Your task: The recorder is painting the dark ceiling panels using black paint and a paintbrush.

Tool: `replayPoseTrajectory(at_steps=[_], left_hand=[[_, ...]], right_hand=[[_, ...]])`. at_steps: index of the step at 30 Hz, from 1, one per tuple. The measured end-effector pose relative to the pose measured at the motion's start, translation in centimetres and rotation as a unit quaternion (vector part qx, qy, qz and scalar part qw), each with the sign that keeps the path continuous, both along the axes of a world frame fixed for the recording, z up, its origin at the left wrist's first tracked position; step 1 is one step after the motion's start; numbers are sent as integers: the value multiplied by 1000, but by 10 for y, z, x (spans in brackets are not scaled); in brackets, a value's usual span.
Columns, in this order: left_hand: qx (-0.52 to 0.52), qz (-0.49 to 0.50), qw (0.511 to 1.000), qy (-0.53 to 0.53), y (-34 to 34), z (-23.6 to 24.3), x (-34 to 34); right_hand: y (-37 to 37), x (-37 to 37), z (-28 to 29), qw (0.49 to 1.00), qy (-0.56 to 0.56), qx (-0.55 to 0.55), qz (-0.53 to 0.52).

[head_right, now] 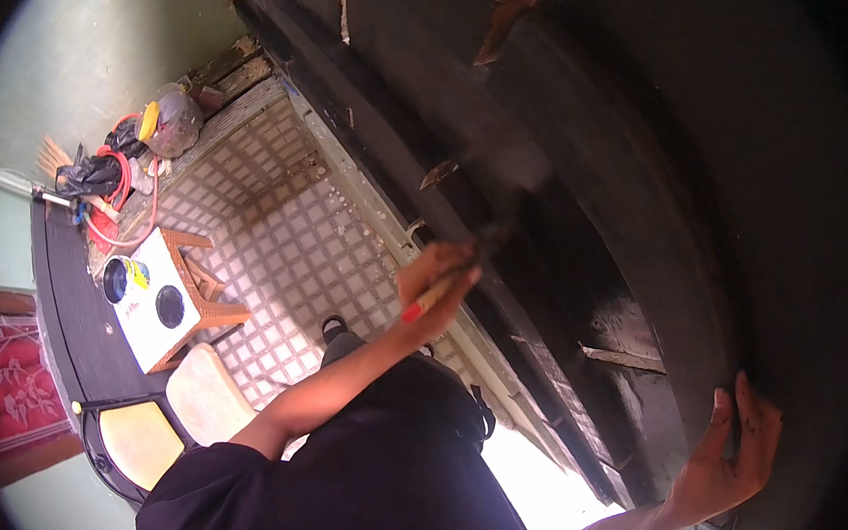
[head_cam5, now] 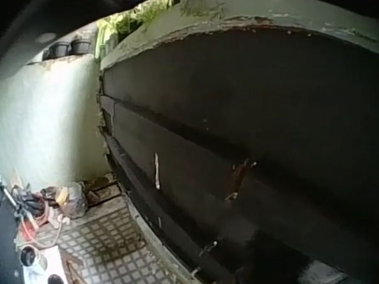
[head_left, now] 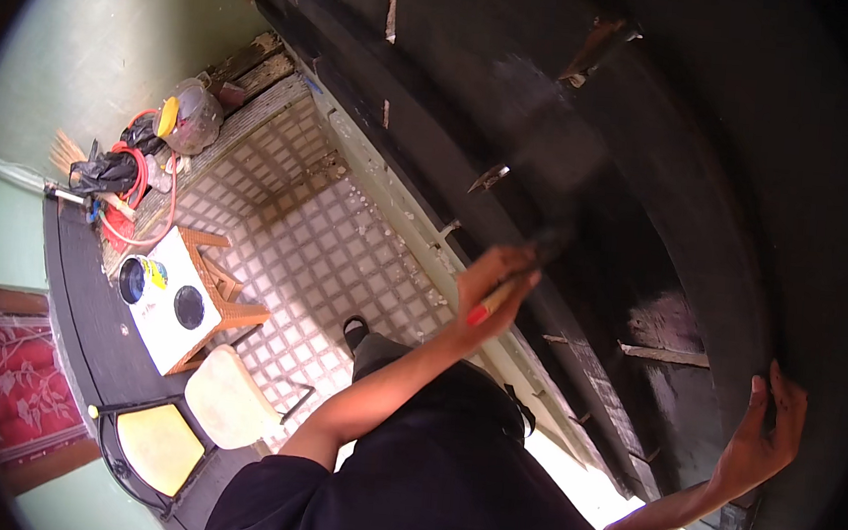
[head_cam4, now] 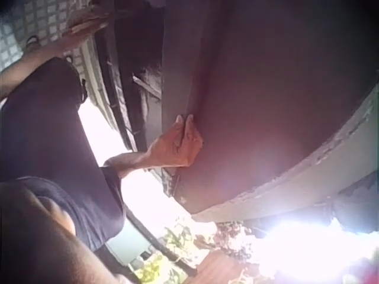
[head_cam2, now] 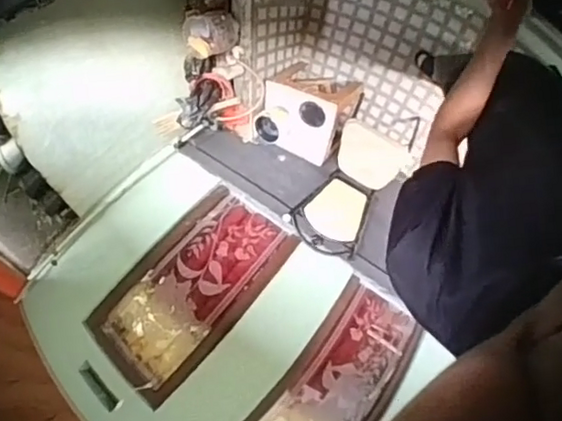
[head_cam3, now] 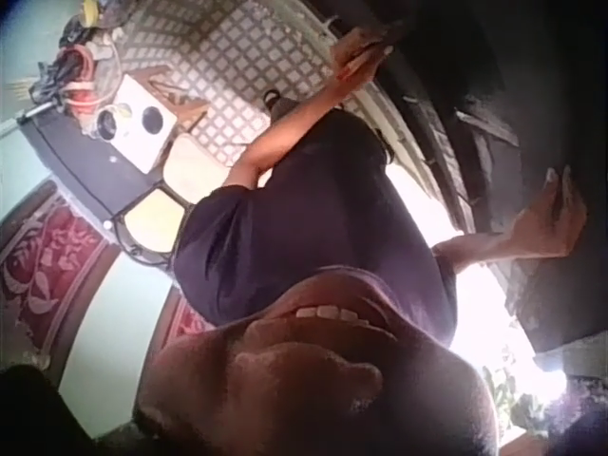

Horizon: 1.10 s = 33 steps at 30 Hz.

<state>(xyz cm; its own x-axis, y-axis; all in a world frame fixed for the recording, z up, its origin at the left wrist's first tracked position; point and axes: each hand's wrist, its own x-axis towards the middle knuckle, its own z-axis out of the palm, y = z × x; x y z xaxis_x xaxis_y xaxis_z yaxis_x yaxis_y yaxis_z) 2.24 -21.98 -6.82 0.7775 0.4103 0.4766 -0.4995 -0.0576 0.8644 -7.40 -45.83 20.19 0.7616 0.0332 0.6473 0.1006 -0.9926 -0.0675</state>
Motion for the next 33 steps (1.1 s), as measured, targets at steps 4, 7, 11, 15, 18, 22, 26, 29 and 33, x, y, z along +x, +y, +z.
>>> replayPoseTrajectory(at_steps=[4, 7, 11, 15, 18, 22, 26, 29, 33], left_hand=[[2, -131, 989, -65, 4, 7, -14], [64, -90, 989, -94, 33, 11, 19], [22, -10, 998, -55, 61, 2, 52], [-75, 159, 983, -54, 49, -8, 58], [4, 95, 993, -67, -18, -18, 29], [48, -41, 993, -99, -74, -10, -44], [21, -175, 979, -103, -75, 6, -78], [25, -212, 971, -107, -59, 18, -72], [30, -230, 972, -27, -18, 2, -13]], right_hand=[[-1, -2, -2, 1000, -13, -25, -1], [1, 1, -1, 1000, -15, -3, 6], [-2, 4, -4, 999, -20, -13, 23], [-4, 2, -1, 999, -18, -14, 40], [-3, 4, -2, 998, -21, -3, 57], [-4, 3, -2, 997, -28, -14, 68], [-5, 4, -5, 997, -43, -26, 59], [-5, 3, -5, 997, -48, -35, 56], [-3, 4, -6, 997, -54, -29, 54]])
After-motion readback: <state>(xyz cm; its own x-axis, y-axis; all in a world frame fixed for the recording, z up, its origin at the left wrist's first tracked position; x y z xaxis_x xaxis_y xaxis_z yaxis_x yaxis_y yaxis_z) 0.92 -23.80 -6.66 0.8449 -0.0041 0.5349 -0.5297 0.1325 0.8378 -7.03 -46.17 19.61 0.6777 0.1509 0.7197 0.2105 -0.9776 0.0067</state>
